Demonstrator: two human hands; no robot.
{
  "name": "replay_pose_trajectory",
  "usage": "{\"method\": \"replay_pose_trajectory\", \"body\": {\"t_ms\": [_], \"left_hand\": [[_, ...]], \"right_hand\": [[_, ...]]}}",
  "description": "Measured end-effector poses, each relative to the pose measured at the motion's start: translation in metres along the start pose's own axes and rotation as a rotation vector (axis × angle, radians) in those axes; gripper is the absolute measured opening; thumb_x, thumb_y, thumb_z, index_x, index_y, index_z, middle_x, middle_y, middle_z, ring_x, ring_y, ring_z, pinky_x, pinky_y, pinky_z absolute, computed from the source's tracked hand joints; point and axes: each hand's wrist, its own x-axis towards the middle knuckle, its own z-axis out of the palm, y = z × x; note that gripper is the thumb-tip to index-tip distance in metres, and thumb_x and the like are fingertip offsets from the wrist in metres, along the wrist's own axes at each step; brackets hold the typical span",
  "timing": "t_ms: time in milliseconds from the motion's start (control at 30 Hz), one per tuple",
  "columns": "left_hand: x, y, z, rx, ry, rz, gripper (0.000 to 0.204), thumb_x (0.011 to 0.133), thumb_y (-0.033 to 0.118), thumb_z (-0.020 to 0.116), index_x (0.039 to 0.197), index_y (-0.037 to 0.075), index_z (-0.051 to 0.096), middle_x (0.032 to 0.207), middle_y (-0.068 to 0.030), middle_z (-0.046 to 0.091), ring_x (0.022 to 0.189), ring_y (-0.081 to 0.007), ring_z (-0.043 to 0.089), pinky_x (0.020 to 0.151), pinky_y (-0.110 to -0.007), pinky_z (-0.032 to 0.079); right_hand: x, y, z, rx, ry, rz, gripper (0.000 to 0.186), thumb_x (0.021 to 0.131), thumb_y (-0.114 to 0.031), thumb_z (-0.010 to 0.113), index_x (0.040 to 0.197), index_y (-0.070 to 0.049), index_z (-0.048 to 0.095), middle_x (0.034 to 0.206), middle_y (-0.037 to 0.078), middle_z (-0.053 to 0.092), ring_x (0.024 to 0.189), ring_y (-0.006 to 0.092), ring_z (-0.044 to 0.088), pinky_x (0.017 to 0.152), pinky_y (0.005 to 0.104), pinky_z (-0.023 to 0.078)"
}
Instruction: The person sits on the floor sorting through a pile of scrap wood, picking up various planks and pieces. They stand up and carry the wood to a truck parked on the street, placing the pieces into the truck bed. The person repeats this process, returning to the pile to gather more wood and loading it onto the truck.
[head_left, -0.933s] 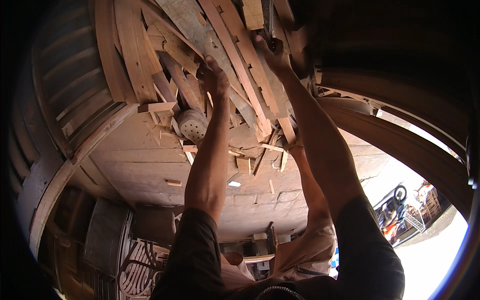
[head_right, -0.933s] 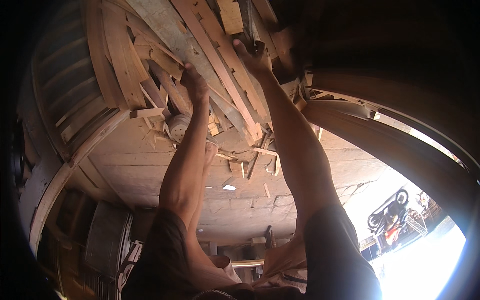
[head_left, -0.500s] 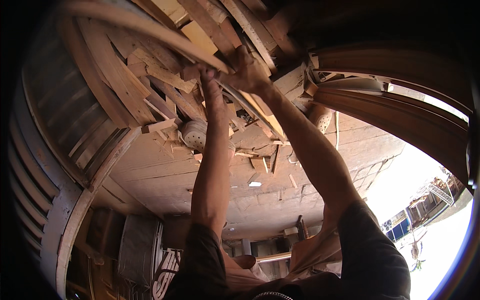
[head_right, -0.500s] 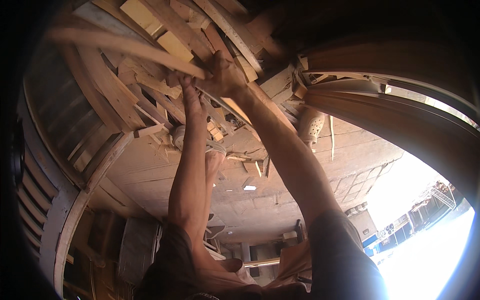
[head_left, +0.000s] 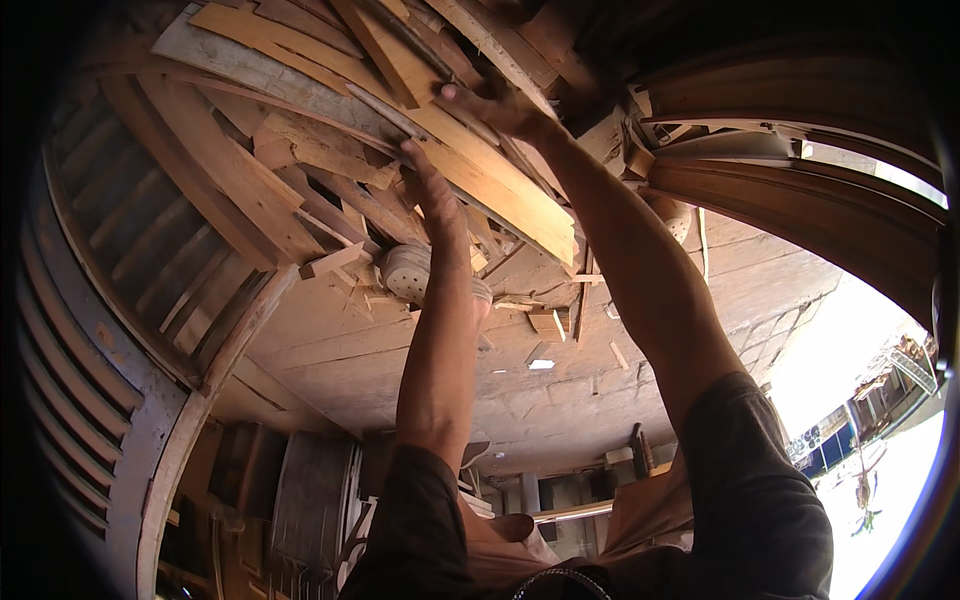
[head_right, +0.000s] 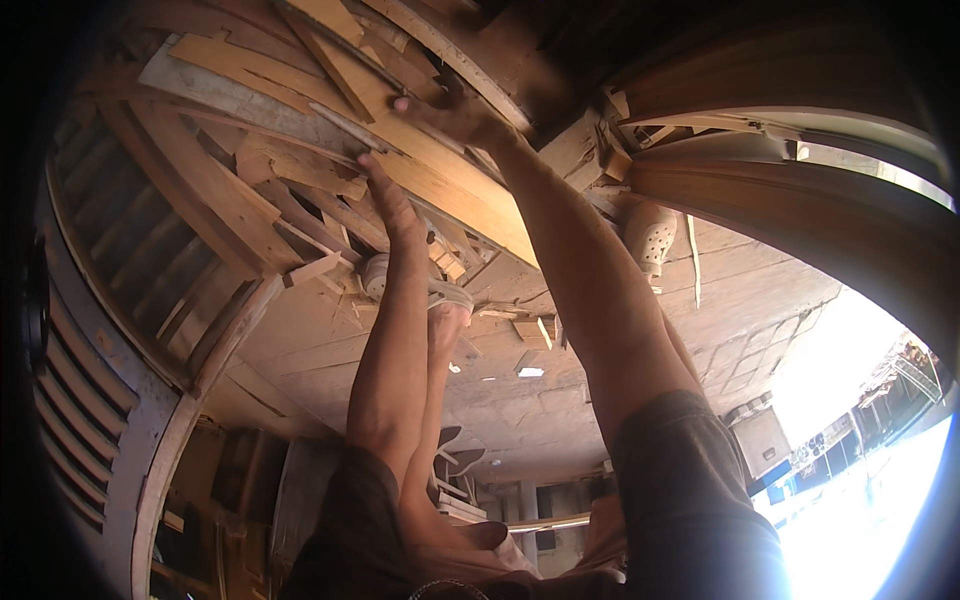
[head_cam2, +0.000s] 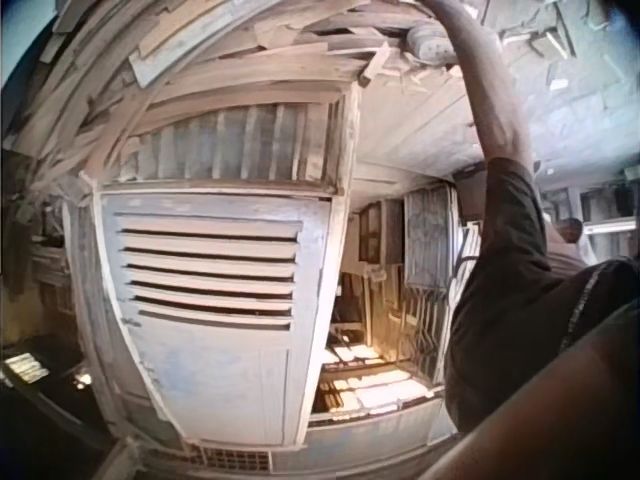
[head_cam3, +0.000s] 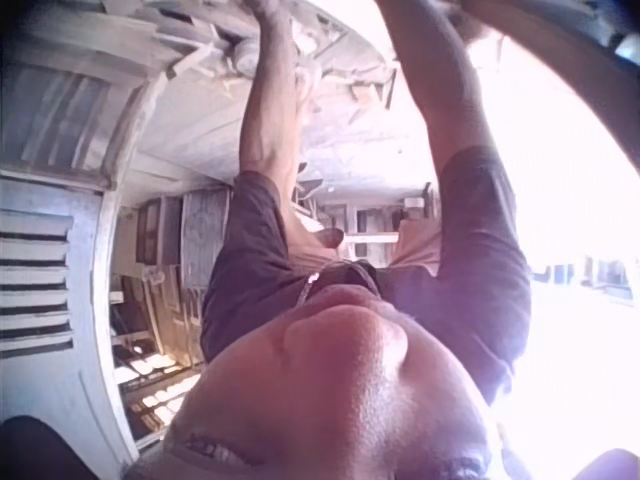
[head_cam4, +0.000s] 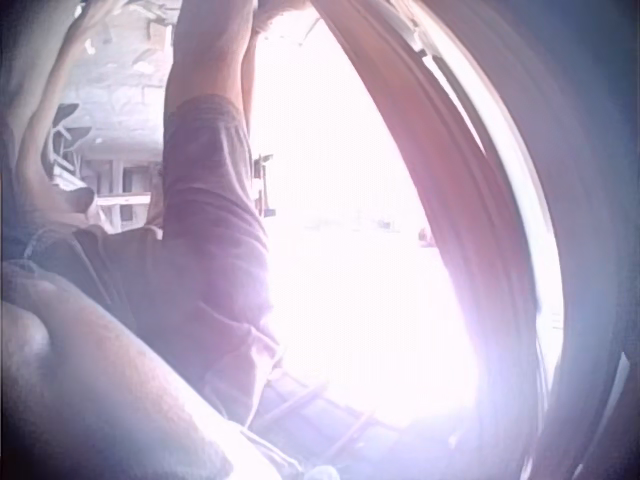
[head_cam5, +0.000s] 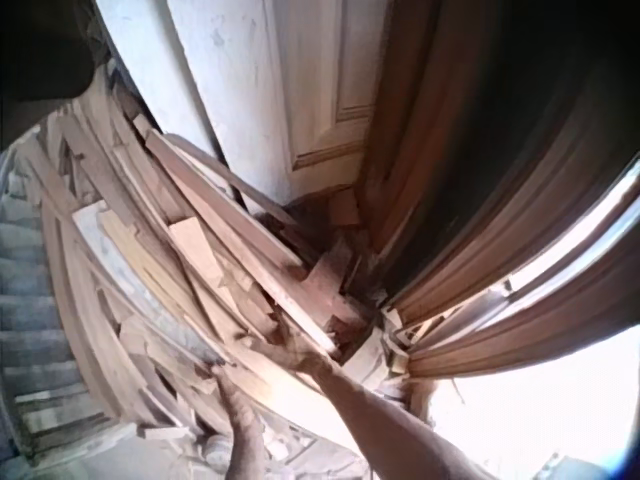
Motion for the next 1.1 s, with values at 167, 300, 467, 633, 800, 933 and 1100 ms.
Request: {"method": "replay_pose_trajectory", "body": {"t_ms": [167, 300, 467, 633, 800, 933, 1100], "left_hand": [[0.006, 0.000, -0.021, 0.052, -0.051, -0.037, 0.109, 0.081, 0.075, 0.057, 0.154, 0.004, 0.017, 0.156, -0.0156, 0.026, 0.144, -0.0287, 0.027, 0.117, -0.043, 0.024], [-0.025, 0.016, 0.008, -0.099, 0.040, -0.077, 0.108, 0.080, 0.076, 0.058, 0.155, 0.011, 0.017, 0.158, -0.0119, 0.024, 0.145, -0.0285, 0.024, 0.118, -0.046, 0.021], [-0.053, 0.051, -0.023, -0.187, 0.120, -0.117, 0.097, 0.084, 0.074, 0.053, 0.153, 0.013, 0.022, 0.153, -0.0121, 0.030, 0.140, -0.0278, 0.033, 0.114, -0.044, 0.034], [-0.054, 0.064, -0.053, -0.196, 0.066, -0.068, 0.092, 0.088, 0.071, 0.050, 0.153, 0.012, 0.020, 0.152, -0.0144, 0.030, 0.140, -0.0286, 0.034, 0.116, -0.043, 0.034], [-0.072, 0.085, -0.042, -0.165, 0.124, -0.071, 0.088, 0.089, 0.068, 0.051, 0.151, 0.011, 0.025, 0.150, -0.0135, 0.034, 0.135, -0.0281, 0.039, 0.111, -0.043, 0.039], [-0.082, 0.093, -0.033, -0.190, 0.083, -0.104, 0.085, 0.090, 0.065, 0.053, 0.150, 0.010, 0.027, 0.149, -0.0132, 0.036, 0.134, -0.0276, 0.040, 0.108, -0.043, 0.040], [-0.111, 0.095, -0.013, -0.181, 0.129, -0.061, 0.085, 0.090, 0.069, 0.050, 0.149, 0.012, 0.029, 0.143, -0.0114, 0.039, 0.132, -0.0260, 0.041, 0.108, -0.042, 0.040]], "right_hand": [[0.011, -0.001, -0.006, 0.016, -0.167, 0.184, 0.083, 0.083, -0.071, 0.060, 0.140, -0.011, 0.053, 0.139, 0.020, 0.052, 0.125, 0.0284, 0.050, 0.109, 0.0395, 0.035], [-0.011, -0.021, -0.012, -0.047, -0.306, 0.172, 0.084, 0.082, -0.070, 0.062, 0.136, -0.006, 0.057, 0.137, 0.023, 0.054, 0.127, 0.0314, 0.050, 0.109, 0.0400, 0.035], [-0.063, -0.052, 0.011, 0.173, -0.247, 0.142, 0.101, 0.076, -0.078, 0.059, 0.134, 0.004, 0.052, 0.130, 0.030, 0.056, 0.127, 0.0382, 0.049, 0.106, 0.0443, 0.040], [-0.069, -0.067, 0.032, 0.291, -0.250, 0.205, 0.109, 0.075, -0.079, 0.059, 0.146, 0.001, 0.037, 0.142, 0.029, 0.044, 0.134, 0.0404, 0.042, 0.113, 0.0459, 0.035], [-0.083, -0.092, 0.026, 0.204, -0.294, 0.274, 0.113, 0.074, -0.083, 0.054, 0.143, 0.004, 0.040, 0.141, 0.031, 0.045, 0.134, 0.0402, 0.043, 0.113, 0.0469, 0.035], [-0.088, -0.117, 0.005, 0.139, -0.400, 0.420, 0.126, 0.066, -0.090, 0.052, 0.143, 0.008, 0.038, 0.141, 0.034, 0.043, 0.135, 0.0439, 0.041, 0.112, 0.0502, 0.035], [-0.094, -0.119, 0.012, 0.043, -0.460, 0.184, 0.110, 0.060, -0.070, 0.081, 0.129, 0.011, 0.053, 0.118, 0.033, 0.061, 0.117, 0.0415, 0.058, 0.098, 0.0433, 0.050]]}}
